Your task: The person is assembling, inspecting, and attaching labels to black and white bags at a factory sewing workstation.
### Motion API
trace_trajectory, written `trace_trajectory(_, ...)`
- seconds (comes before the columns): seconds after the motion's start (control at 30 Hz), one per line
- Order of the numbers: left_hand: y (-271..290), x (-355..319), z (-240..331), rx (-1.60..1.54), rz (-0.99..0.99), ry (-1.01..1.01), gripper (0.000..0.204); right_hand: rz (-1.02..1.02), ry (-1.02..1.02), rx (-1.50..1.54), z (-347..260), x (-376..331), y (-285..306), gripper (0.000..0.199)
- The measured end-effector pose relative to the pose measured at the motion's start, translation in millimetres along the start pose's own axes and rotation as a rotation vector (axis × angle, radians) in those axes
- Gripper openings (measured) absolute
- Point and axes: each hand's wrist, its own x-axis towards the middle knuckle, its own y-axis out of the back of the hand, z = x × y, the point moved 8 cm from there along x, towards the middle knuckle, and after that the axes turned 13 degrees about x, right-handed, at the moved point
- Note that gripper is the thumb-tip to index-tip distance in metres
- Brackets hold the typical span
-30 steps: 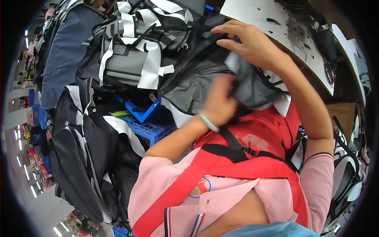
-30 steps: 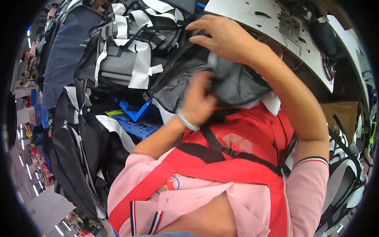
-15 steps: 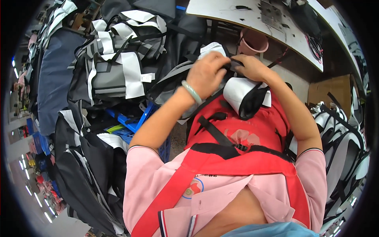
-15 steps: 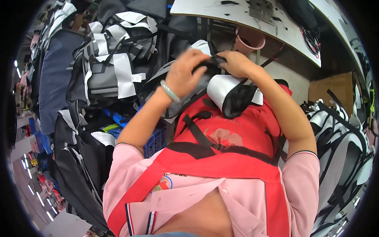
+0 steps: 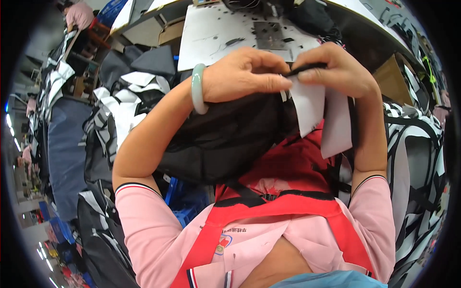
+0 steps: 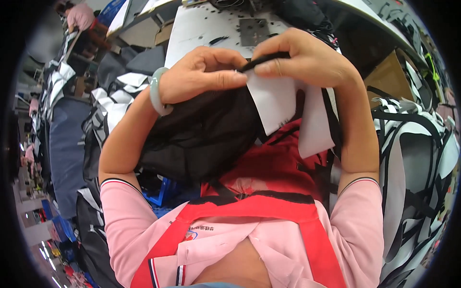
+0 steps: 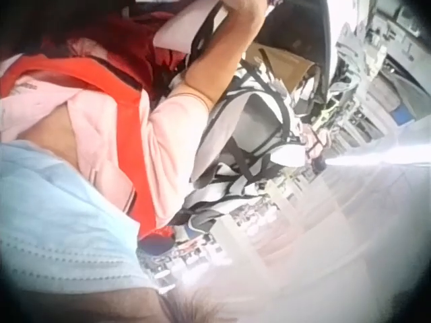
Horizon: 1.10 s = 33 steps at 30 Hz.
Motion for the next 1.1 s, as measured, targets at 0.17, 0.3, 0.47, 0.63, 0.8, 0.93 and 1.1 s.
trace_trajectory(0.17, -7, 37, -42, 0.350, 0.196, -0.088, 0.029, 0.012, -0.017, -0.136, 49, 7, 13, 0.025)
trace_trajectory(0.3, -20, 34, -51, -0.209, -0.130, 0.109, 0.016, -0.047, -0.090, -0.092, 61, 12, 13, 0.028)
trace_trajectory(0.47, -20, 28, -36, -0.037, -0.138, 0.374, 0.030, -0.046, -0.025, 0.048, 57, 21, 10, 0.028)
trace_trajectory(0.63, 9, 37, -24, 0.697, -0.078, 0.324, 0.027, 0.070, -0.019, 0.089, 63, 24, 13, 0.027)
trace_trajectory(0.8, 25, 32, 3, 1.160, 0.344, -0.170, 0.031, 0.257, -0.058, 0.032, 74, 25, 37, 0.022)
trace_trajectory(0.93, 61, 52, -32, 0.722, 0.417, 0.099, 0.026, 0.374, -0.085, 0.105, 93, 29, 61, 0.028)
trace_trajectory(1.1, 76, 75, -82, -0.089, 0.463, 0.193, 0.028, 0.393, -0.174, 0.198, 129, 43, 83, 0.043)
